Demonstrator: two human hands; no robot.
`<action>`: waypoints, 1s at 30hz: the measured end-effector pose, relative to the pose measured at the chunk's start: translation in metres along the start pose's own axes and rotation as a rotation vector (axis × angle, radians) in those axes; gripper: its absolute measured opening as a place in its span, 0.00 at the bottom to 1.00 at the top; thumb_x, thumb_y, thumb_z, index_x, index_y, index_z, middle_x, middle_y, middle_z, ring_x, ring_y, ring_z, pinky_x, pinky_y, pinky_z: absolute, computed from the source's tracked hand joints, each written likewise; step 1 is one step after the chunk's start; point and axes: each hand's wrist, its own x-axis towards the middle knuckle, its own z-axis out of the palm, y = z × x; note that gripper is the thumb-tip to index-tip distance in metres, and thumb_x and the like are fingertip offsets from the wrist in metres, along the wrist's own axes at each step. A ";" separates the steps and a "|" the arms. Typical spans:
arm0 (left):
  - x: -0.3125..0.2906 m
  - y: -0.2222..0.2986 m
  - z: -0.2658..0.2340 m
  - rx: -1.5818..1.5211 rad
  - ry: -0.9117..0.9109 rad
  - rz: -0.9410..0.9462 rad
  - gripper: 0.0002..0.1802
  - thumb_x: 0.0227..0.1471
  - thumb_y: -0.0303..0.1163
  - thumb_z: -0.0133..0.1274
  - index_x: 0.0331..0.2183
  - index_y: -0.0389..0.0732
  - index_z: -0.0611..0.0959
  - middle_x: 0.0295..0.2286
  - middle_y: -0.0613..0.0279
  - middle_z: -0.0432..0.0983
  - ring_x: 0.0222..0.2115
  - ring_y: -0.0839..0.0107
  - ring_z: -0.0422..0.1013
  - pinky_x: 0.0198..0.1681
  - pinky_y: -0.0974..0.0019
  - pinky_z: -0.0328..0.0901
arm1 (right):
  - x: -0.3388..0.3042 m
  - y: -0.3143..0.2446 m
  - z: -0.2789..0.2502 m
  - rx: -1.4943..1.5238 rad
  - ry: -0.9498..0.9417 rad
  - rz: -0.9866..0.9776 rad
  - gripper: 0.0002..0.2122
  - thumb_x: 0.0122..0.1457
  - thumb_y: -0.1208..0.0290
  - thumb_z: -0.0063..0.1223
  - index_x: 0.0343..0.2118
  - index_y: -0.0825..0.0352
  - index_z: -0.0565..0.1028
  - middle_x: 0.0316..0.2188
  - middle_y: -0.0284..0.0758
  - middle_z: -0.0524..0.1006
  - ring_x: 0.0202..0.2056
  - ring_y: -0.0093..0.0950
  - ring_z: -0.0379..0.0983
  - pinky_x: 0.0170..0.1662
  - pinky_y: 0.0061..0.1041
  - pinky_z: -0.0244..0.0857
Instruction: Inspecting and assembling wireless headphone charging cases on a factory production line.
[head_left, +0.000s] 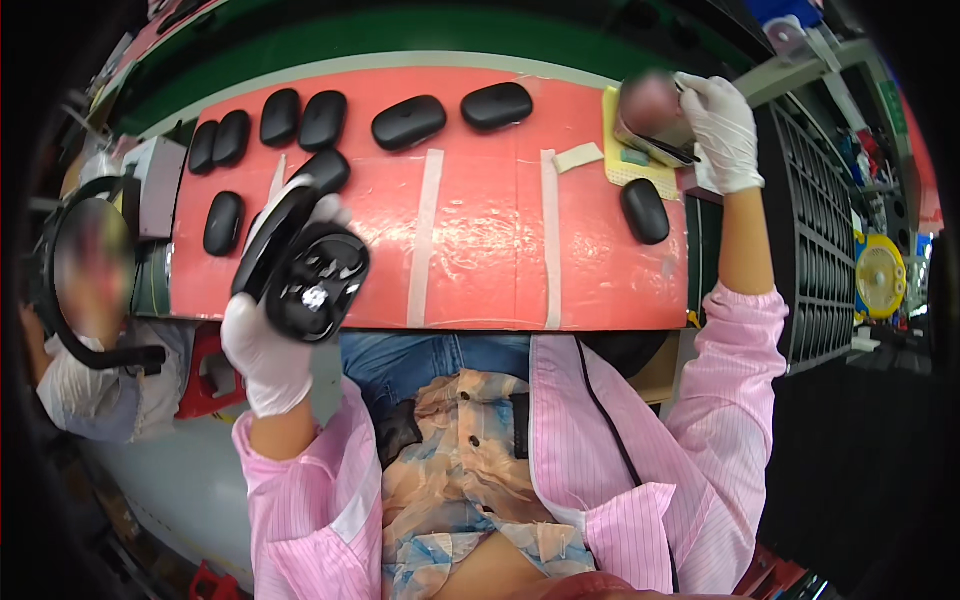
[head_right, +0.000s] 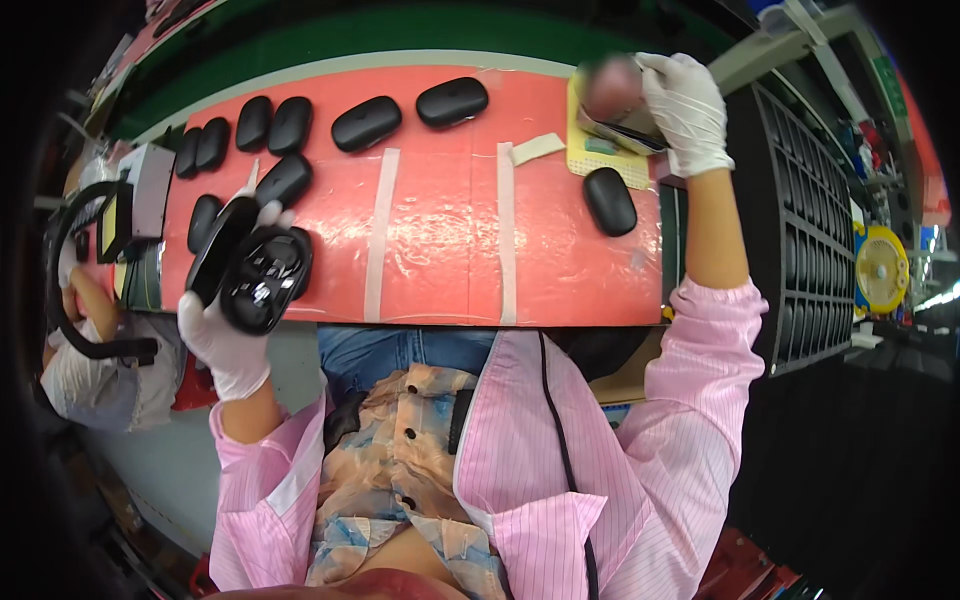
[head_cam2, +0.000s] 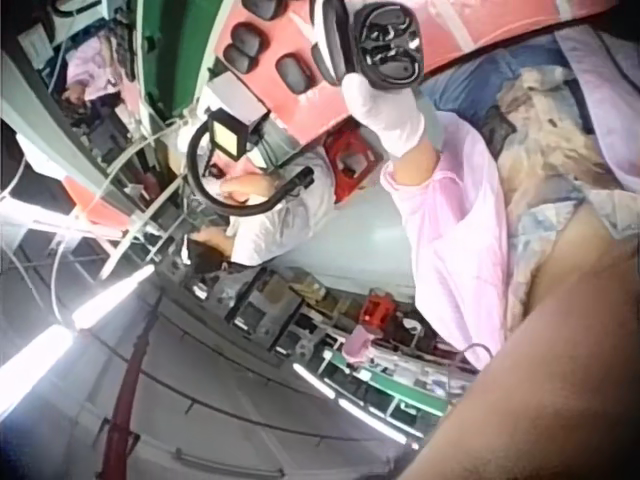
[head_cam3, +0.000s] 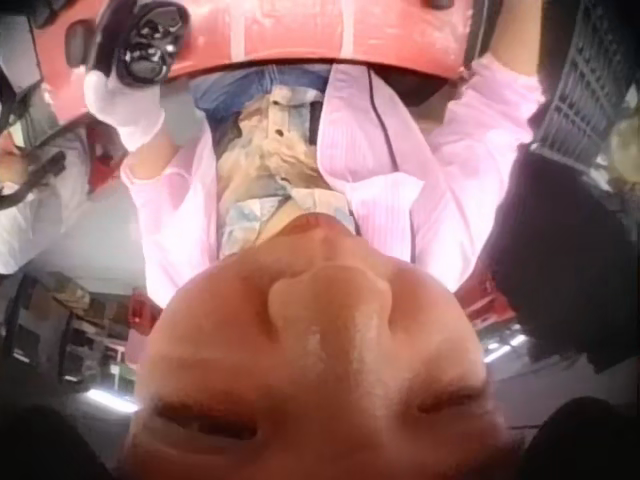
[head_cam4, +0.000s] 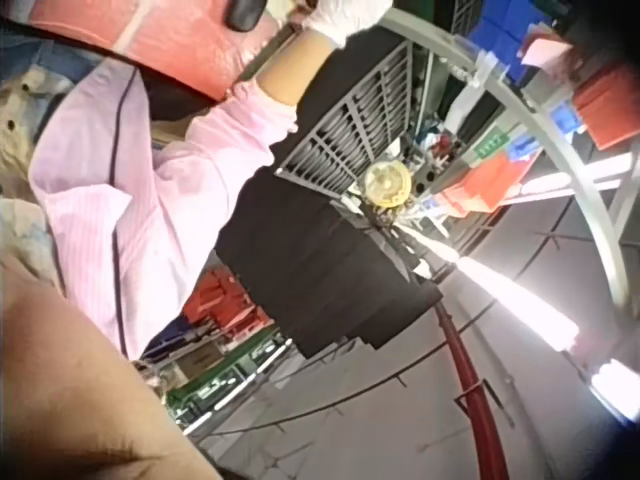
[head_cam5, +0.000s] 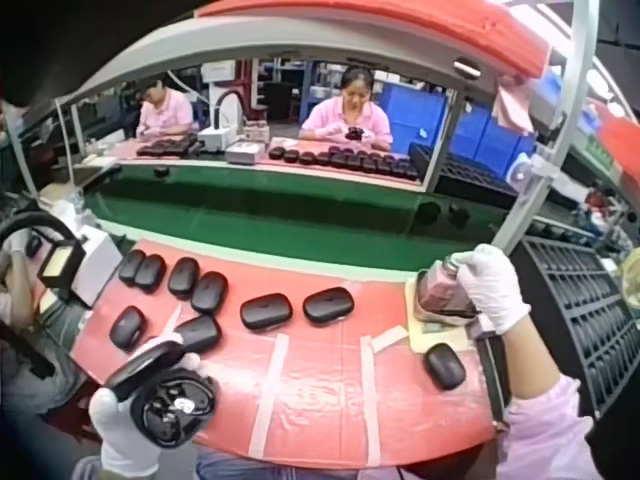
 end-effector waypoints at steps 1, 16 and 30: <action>0.006 -0.003 0.007 0.062 -0.009 0.019 0.57 0.47 0.66 0.48 0.58 0.23 0.58 0.53 0.33 0.63 0.54 0.45 0.64 0.59 0.51 0.59 | 0.001 -0.001 -0.002 0.021 -0.016 -0.005 0.12 0.58 0.68 0.46 0.40 0.64 0.79 0.28 0.42 0.74 0.34 0.40 0.73 0.40 0.34 0.65; 0.016 -0.028 0.044 0.083 -0.041 -0.031 0.64 0.39 0.82 0.36 0.53 0.27 0.68 0.44 0.38 0.73 0.46 0.49 0.73 0.48 0.53 0.72 | -0.066 -0.228 -0.038 0.877 -0.088 -0.579 0.15 0.43 0.87 0.55 0.36 0.66 0.80 0.27 0.33 0.75 0.31 0.29 0.71 0.37 0.27 0.65; 0.004 -0.036 0.037 -0.018 -0.149 -0.004 0.55 0.43 0.73 0.49 0.53 0.31 0.69 0.43 0.53 0.74 0.42 0.69 0.73 0.46 0.67 0.69 | -0.081 -0.220 -0.040 0.749 -0.143 -0.522 0.15 0.40 0.85 0.53 0.32 0.64 0.81 0.21 0.31 0.71 0.26 0.28 0.69 0.30 0.28 0.63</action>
